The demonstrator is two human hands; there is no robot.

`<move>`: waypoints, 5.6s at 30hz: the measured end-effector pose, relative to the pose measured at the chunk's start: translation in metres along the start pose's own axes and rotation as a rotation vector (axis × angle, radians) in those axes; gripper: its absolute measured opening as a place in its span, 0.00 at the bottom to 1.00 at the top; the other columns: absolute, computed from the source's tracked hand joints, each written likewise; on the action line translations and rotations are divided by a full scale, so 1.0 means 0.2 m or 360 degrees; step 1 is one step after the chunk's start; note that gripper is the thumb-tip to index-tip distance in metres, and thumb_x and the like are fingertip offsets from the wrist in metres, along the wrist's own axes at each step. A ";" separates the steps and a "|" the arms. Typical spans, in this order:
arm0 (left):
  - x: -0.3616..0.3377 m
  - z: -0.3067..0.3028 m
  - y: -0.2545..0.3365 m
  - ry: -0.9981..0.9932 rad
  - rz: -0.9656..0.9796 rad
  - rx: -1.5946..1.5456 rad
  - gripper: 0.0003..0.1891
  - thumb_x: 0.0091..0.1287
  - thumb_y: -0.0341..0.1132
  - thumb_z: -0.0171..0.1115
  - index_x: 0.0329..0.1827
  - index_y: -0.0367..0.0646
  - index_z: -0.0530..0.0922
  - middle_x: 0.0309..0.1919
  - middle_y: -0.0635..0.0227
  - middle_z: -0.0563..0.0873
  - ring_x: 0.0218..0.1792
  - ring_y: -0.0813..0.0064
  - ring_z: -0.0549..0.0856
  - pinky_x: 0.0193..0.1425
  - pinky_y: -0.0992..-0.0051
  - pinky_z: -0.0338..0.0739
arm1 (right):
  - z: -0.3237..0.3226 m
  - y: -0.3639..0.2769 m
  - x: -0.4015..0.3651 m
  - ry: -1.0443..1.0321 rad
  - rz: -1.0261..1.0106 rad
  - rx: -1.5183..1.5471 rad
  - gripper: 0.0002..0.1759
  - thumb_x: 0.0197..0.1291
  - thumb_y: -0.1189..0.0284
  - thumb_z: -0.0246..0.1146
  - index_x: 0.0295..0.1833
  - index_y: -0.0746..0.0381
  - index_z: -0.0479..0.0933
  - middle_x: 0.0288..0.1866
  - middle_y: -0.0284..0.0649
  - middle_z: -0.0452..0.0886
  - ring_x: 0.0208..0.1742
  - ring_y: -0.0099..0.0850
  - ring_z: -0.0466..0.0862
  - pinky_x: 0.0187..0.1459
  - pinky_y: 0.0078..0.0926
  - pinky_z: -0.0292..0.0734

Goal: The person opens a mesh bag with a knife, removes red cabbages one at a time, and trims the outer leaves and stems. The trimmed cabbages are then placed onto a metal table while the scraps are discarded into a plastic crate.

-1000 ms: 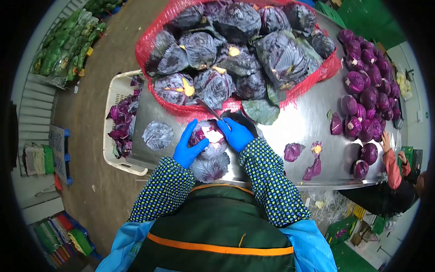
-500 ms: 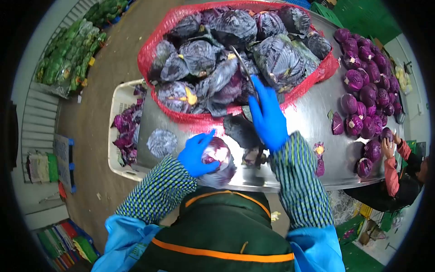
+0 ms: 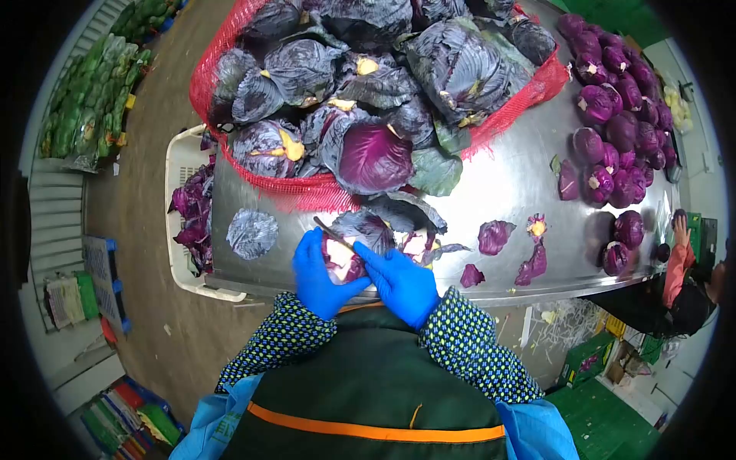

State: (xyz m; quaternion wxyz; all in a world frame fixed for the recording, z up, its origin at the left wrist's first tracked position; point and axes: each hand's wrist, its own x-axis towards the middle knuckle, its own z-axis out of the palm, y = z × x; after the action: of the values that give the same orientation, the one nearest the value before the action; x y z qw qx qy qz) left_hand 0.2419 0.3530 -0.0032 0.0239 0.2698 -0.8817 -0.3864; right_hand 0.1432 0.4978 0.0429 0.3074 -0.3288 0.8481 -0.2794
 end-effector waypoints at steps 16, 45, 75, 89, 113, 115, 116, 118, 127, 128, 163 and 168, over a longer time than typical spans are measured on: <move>-0.03 -0.09 -0.09 -0.0174 0.0289 -0.0408 0.51 0.39 0.45 0.79 0.68 0.45 0.61 0.57 0.56 0.61 0.61 0.53 0.64 0.66 0.60 0.63 | -0.05 0.14 0.21 0.0285 -0.0233 0.0387 0.15 0.55 0.65 0.63 0.43 0.63 0.77 0.28 0.48 0.80 0.29 0.37 0.80 0.35 0.29 0.75; 0.01 0.12 0.11 -0.0417 0.0171 -0.0148 0.62 0.34 0.49 0.80 0.70 0.37 0.49 0.63 0.45 0.58 0.65 0.48 0.58 0.69 0.55 0.53 | -0.08 0.21 -0.23 0.0432 -0.0033 0.0144 0.25 0.61 0.73 0.58 0.65 0.49 0.69 0.33 0.38 0.71 0.30 0.31 0.76 0.33 0.26 0.74; 0.24 0.10 0.08 -0.0281 0.1157 0.0302 0.20 0.55 0.38 0.68 0.51 0.47 0.78 0.38 0.60 0.81 0.39 0.62 0.80 0.44 0.67 0.76 | 0.05 0.35 -0.10 0.0664 0.0270 0.0970 0.32 0.50 0.70 0.71 0.60 0.67 0.69 0.60 0.49 0.72 0.61 0.38 0.72 0.62 0.31 0.66; 0.13 0.22 0.19 -0.0268 0.0422 -0.0322 0.53 0.42 0.42 0.78 0.71 0.45 0.55 0.65 0.51 0.59 0.66 0.54 0.60 0.69 0.60 0.58 | -0.14 0.30 -0.16 0.0588 0.0063 0.0123 0.26 0.63 0.67 0.56 0.68 0.49 0.64 0.35 0.43 0.71 0.34 0.36 0.77 0.37 0.31 0.74; 0.02 -0.02 -0.11 -0.1014 -0.0757 -0.2981 0.30 0.64 0.31 0.57 0.69 0.40 0.57 0.64 0.54 0.68 0.61 0.60 0.73 0.65 0.56 0.68 | -0.41 0.28 -0.10 0.0916 0.0741 0.1895 0.10 0.61 0.64 0.61 0.41 0.60 0.74 0.23 0.31 0.74 0.17 0.19 0.72 0.18 0.14 0.68; 0.09 -0.10 -0.09 -0.1044 -0.0286 -0.2869 0.23 0.69 0.33 0.50 0.67 0.38 0.62 0.65 0.56 0.67 0.63 0.63 0.71 0.69 0.64 0.64 | -0.43 0.47 -0.05 0.1193 0.0740 0.1704 0.10 0.62 0.65 0.59 0.42 0.59 0.73 0.21 0.31 0.73 0.16 0.19 0.71 0.17 0.14 0.67; 0.16 -0.13 -0.05 -0.1126 -0.0583 -0.2954 0.23 0.70 0.34 0.49 0.67 0.38 0.62 0.64 0.56 0.68 0.62 0.64 0.72 0.69 0.65 0.64 | -0.46 0.44 -0.03 0.1288 0.0886 0.1522 0.08 0.63 0.69 0.58 0.43 0.61 0.73 0.20 0.29 0.72 0.16 0.17 0.70 0.17 0.13 0.65; 0.21 -0.22 0.06 -0.1001 -0.0584 -0.2606 0.22 0.71 0.34 0.47 0.67 0.38 0.61 0.63 0.57 0.70 0.61 0.64 0.72 0.68 0.66 0.65 | -0.43 0.47 -0.05 0.1146 0.0273 0.1024 0.24 0.58 0.79 0.59 0.61 0.63 0.66 0.49 0.41 0.75 0.42 0.25 0.79 0.40 0.21 0.79; 0.22 -0.54 0.37 -0.0814 0.0637 -0.1217 0.52 0.41 0.33 0.78 0.70 0.37 0.54 0.66 0.56 0.64 0.65 0.63 0.67 0.69 0.63 0.61 | -0.55 -0.10 -0.12 0.0177 0.0285 0.1430 0.31 0.49 0.74 0.69 0.61 0.60 0.69 0.56 0.50 0.76 0.58 0.39 0.76 0.54 0.32 0.75; 0.24 -0.49 0.31 -0.0813 0.0802 -0.1480 0.46 0.49 0.35 0.73 0.70 0.38 0.55 0.67 0.55 0.63 0.65 0.62 0.68 0.69 0.61 0.63 | -0.60 0.01 -0.10 0.0249 0.0209 0.1619 0.29 0.50 0.75 0.68 0.60 0.62 0.69 0.56 0.48 0.76 0.53 0.33 0.78 0.53 0.28 0.74; 0.85 0.01 0.69 -0.0288 0.0035 -0.1304 0.27 0.66 0.29 0.55 0.67 0.37 0.59 0.56 0.56 0.74 0.53 0.68 0.78 0.55 0.69 0.75 | -1.49 1.38 -0.30 0.1466 -0.0291 0.1890 0.23 0.62 0.66 0.56 0.61 0.63 0.69 0.59 0.43 0.73 0.60 0.32 0.73 0.61 0.28 0.68; 0.96 0.07 0.99 -0.0451 -0.0755 -0.2032 0.36 0.64 0.36 0.58 0.71 0.49 0.48 0.49 0.59 0.75 0.53 0.55 0.77 0.52 0.46 0.77 | -1.32 0.61 0.67 0.0932 -0.0065 0.1236 0.27 0.63 0.60 0.58 0.63 0.63 0.69 0.56 0.36 0.77 0.55 0.23 0.74 0.48 0.21 0.70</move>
State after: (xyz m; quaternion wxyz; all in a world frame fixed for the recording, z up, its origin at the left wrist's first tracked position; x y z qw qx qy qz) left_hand -0.0158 0.3771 0.0917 -0.0226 0.3352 -0.3936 -0.8557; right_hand -0.1706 0.5490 0.0883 0.1503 -0.1138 0.7254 -0.6620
